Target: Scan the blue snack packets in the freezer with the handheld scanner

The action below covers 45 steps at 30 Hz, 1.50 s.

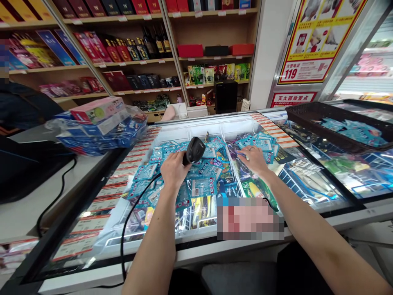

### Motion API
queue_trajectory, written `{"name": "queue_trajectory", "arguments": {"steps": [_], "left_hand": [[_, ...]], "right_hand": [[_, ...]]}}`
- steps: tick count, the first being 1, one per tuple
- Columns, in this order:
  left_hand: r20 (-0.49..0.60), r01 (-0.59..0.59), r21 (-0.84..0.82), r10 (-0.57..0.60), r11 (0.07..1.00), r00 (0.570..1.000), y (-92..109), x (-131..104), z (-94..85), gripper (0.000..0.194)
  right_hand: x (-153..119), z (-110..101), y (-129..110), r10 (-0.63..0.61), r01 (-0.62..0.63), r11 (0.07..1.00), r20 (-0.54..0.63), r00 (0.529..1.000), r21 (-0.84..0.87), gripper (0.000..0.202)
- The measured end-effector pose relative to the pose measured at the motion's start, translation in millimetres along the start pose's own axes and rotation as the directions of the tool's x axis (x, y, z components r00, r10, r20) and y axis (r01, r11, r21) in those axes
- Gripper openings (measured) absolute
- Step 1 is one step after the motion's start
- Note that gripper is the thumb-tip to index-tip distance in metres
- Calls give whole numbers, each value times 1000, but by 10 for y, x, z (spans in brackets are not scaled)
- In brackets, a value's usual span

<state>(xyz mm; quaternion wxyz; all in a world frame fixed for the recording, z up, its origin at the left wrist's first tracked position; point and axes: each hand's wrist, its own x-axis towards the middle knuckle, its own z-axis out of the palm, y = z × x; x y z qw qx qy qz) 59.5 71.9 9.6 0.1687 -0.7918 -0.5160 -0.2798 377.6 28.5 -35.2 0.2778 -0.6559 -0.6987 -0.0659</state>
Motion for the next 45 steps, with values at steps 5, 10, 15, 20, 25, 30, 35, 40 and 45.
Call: {"name": "queue_trajectory", "arguments": {"steps": [5, 10, 15, 20, 25, 30, 35, 40, 45], "left_hand": [[-40, 58, 15, -57, 998, 998, -10, 0, -10, 31], [-15, 36, 17, -35, 999, 999, 16, 2, -28, 34], [1, 43, 25, -43, 999, 999, 48, 4, -33, 33], [-2, -4, 20, 4, 1000, 1000, 61, -2, -18, 34], [-30, -100, -28, 99, 995, 995, 103, -2, -34, 32], [-13, -204, -133, 204, 970, 979, 200, 4, -68, 31], [47, -294, -246, 314, 924, 948, 356, -18, -75, 30], [66, -321, -305, 357, 896, 932, 446, -39, -74, 28], [23, -290, -334, 315, 897, 949, 423, -35, -68, 28]], "right_hand": [[-59, 16, -347, -290, 256, 948, 178, 940, 190, 42], [-85, -20, -400, -451, 411, 890, 259, 854, 196, 40], [-38, -27, -212, -302, 281, 951, 188, 935, 133, 43], [-23, 18, -141, -186, 171, 980, 161, 969, 102, 63], [-11, 29, -132, -126, 89, 973, 165, 978, 211, 62], [5, 62, -56, 97, -134, 914, 114, 989, 382, 59], [21, 130, 32, 126, -126, 873, 32, 992, 472, 49], [29, 146, 48, 119, -99, 887, -15, 993, 451, 37], [32, 175, 60, 145, -121, 888, -20, 989, 444, 31]]}}
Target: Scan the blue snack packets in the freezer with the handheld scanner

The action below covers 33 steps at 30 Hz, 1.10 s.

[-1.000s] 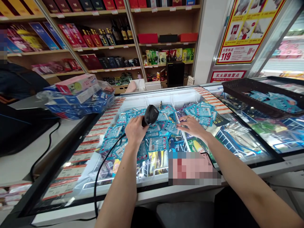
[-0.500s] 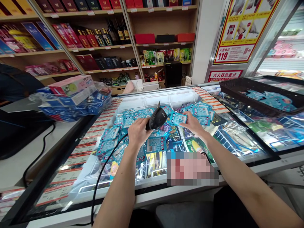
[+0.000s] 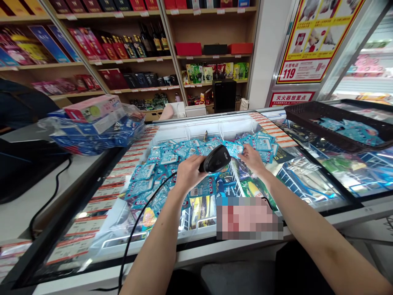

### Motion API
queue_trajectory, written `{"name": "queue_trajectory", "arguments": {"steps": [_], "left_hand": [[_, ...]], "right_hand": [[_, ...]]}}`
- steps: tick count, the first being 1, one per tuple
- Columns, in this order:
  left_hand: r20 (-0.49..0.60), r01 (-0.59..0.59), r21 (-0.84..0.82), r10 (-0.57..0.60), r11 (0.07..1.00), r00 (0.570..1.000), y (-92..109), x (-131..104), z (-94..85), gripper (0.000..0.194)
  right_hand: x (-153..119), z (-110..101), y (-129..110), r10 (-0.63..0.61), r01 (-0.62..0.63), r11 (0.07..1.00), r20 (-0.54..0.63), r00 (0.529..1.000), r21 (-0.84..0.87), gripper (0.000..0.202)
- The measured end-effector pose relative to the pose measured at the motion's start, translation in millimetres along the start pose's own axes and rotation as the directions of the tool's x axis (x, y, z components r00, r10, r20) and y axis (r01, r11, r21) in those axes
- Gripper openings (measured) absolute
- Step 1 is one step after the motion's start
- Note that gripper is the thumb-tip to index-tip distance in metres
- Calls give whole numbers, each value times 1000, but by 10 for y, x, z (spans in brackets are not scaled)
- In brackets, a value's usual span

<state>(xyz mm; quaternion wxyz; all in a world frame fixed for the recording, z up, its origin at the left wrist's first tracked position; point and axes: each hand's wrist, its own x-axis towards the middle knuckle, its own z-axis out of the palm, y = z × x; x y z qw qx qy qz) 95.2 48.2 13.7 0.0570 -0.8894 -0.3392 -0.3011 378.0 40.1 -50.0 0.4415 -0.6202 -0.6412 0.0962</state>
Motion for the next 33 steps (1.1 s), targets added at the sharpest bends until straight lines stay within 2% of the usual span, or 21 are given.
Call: {"name": "queue_trajectory", "arguments": {"steps": [5, 13, 19, 27, 33], "left_hand": [[-30, -9, -13, 9, 1000, 1000, -5, 2, -7, 27], [3, -34, -46, 34, 998, 999, 14, 13, -5, 27], [47, -13, -30, 15, 999, 999, 35, 11, -12, 28], [30, 21, 8, -21, 1000, 999, 17, 7, -5, 28], [31, 23, 13, -23, 1000, 999, 12, 4, 7, 29]], "right_hand": [[7, 41, 67, 26, -26, 999, 9, 1000, 37, 31], [0, 20, 40, 36, -36, 999, 4, 999, 25, 29], [-4, 9, 2, 70, -70, 998, 7, 998, -3, 33], [6, 8, 10, 79, -79, 996, 6, 997, 32, 45], [5, 6, -6, 70, -70, 997, -11, 997, 39, 36]]}}
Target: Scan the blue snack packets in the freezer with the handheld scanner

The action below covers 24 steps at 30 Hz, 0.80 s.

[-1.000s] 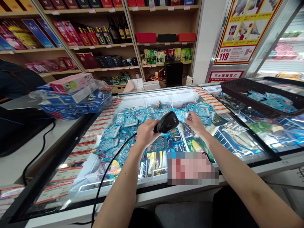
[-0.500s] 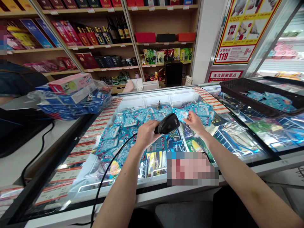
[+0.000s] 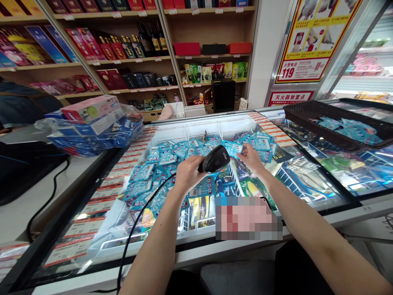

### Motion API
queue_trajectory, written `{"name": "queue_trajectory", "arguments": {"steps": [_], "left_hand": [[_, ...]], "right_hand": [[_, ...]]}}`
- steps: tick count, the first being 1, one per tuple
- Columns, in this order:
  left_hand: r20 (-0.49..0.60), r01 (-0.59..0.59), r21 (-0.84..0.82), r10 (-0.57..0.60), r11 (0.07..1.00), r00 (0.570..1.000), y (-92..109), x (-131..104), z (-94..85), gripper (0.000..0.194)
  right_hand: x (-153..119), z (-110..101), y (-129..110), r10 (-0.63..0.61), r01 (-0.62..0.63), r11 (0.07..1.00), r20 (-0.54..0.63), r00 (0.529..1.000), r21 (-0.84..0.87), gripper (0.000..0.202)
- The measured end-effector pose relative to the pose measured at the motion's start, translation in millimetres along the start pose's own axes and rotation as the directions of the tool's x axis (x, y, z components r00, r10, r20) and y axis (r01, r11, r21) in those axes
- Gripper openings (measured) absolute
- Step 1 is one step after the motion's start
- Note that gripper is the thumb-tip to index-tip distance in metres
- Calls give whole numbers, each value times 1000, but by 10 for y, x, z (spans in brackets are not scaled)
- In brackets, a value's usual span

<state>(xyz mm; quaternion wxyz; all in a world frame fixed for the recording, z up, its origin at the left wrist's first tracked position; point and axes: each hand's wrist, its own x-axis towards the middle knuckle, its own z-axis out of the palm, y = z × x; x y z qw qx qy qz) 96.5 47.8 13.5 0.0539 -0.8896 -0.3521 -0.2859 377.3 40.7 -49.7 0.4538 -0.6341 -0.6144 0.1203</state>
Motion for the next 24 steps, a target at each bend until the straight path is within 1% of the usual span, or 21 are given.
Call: {"name": "queue_trajectory", "arguments": {"steps": [7, 13, 17, 20, 22, 24], "left_hand": [[9, 45, 31, -45, 999, 999, -22, -1, 14, 31], [27, 55, 37, -56, 998, 998, -7, 3, 13, 31], [14, 56, 42, -57, 998, 998, -15, 0, 9, 30], [-9, 79, 65, -78, 995, 997, -43, -6, -4, 30], [-28, 97, 78, -95, 992, 995, -67, -8, -21, 30], [-54, 117, 80, -113, 990, 992, -88, -8, -40, 30]], "right_hand": [[1, -5, -6, 25, -25, 999, -3, 1000, -23, 30], [-5, -8, -20, 10, -11, 999, 10, 1000, 33, 31], [-9, -2, -24, 14, -14, 999, 3, 1000, 38, 36], [4, -10, -28, 29, -27, 996, -17, 999, 82, 41], [27, -40, -21, 72, -64, 988, -52, 996, 137, 46], [58, -95, 4, 140, -115, 972, -112, 984, 206, 54]]}}
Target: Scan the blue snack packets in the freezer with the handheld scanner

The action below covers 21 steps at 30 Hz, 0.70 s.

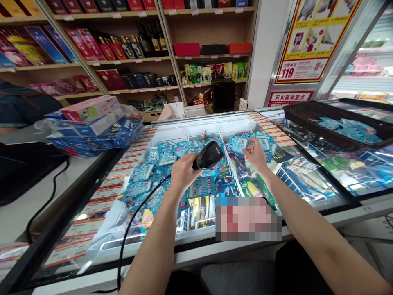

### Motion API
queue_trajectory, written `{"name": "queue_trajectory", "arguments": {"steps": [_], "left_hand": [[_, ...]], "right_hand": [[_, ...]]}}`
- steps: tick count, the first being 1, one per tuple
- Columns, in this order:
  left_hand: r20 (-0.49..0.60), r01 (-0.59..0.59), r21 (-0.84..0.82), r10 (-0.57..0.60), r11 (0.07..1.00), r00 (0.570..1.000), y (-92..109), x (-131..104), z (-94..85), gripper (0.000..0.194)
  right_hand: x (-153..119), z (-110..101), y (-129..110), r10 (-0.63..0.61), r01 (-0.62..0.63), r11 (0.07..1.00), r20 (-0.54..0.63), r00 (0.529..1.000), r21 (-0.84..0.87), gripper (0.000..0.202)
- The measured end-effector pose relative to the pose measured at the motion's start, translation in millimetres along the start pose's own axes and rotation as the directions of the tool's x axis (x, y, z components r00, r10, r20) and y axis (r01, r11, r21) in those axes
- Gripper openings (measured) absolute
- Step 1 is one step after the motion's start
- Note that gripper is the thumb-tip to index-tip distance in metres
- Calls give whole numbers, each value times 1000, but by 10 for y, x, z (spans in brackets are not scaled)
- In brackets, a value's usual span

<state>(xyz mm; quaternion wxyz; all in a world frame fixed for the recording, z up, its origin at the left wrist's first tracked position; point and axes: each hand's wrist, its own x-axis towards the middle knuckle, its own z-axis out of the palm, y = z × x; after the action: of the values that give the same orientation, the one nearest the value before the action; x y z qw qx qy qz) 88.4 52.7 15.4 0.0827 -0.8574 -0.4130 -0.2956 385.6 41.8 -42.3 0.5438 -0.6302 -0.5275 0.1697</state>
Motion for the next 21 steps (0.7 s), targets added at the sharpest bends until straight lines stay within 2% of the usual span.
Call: {"name": "queue_trajectory", "arguments": {"steps": [5, 12, 16, 18, 21], "left_hand": [[-29, 45, 0, -45, 999, 999, -52, 7, -17, 34], [-52, 85, 70, -81, 994, 995, -174, -19, 19, 34], [-50, 116, 117, -111, 986, 993, -245, -29, 32, 34], [-58, 120, 127, -113, 985, 992, -266, -30, 35, 34], [-74, 118, 126, -109, 985, 991, -277, -30, 35, 34]], "right_hand": [[116, -181, 127, 88, -69, 991, -172, 981, 115, 69], [233, -251, 314, 126, -87, 984, -268, 955, 154, 78], [205, -288, 282, 77, -117, 988, -350, 934, -96, 73], [153, -304, 235, 24, -138, 950, -373, 928, -282, 69], [60, -300, 156, -62, -117, 873, -347, 936, -473, 62]]}}
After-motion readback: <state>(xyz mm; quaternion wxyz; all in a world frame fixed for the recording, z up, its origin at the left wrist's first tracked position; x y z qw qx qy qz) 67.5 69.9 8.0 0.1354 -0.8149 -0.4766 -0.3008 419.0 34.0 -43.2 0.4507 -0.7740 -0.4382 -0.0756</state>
